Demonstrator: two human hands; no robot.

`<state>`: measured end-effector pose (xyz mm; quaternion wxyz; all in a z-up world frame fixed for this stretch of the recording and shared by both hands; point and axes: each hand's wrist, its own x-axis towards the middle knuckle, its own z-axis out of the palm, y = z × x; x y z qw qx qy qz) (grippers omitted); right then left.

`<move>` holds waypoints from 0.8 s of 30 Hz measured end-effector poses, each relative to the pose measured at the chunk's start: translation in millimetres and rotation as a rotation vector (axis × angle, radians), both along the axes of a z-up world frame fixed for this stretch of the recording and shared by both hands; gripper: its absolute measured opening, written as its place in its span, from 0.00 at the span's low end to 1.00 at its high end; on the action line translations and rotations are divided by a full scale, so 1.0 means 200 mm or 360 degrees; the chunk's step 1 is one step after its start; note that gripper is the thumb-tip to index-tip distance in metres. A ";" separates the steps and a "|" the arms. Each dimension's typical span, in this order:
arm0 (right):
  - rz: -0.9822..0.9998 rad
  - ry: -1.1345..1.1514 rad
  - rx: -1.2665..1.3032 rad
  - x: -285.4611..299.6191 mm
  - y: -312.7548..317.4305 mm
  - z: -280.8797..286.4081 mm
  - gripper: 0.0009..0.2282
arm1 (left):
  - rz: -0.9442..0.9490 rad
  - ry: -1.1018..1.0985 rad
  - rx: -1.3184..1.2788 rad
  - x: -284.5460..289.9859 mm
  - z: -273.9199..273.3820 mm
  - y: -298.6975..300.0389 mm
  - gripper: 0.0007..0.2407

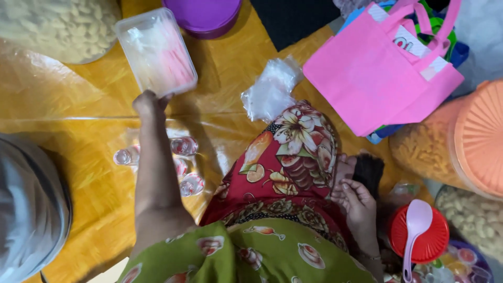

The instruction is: Packing orange snack sticks into small plastic bags using a spoon and organizing them on the floor.

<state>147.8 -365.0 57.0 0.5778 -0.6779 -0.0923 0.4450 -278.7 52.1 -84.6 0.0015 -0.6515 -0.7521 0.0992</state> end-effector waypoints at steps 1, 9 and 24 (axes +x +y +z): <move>0.0009 -0.0018 0.0014 0.00 0.00 0.01 0.07 | -0.0133 -0.0166 -0.0008 -0.03 0.05 -0.06 0.25; -0.0077 -0.0083 0.0037 -0.01 -0.03 -0.03 0.08 | 0.0798 -0.2575 -0.0219 0.07 0.53 -0.34 0.06; -0.0163 -0.0200 0.0023 -0.05 -0.12 0.12 0.07 | 0.0339 -0.2757 -0.0488 1.02 0.83 -0.12 0.19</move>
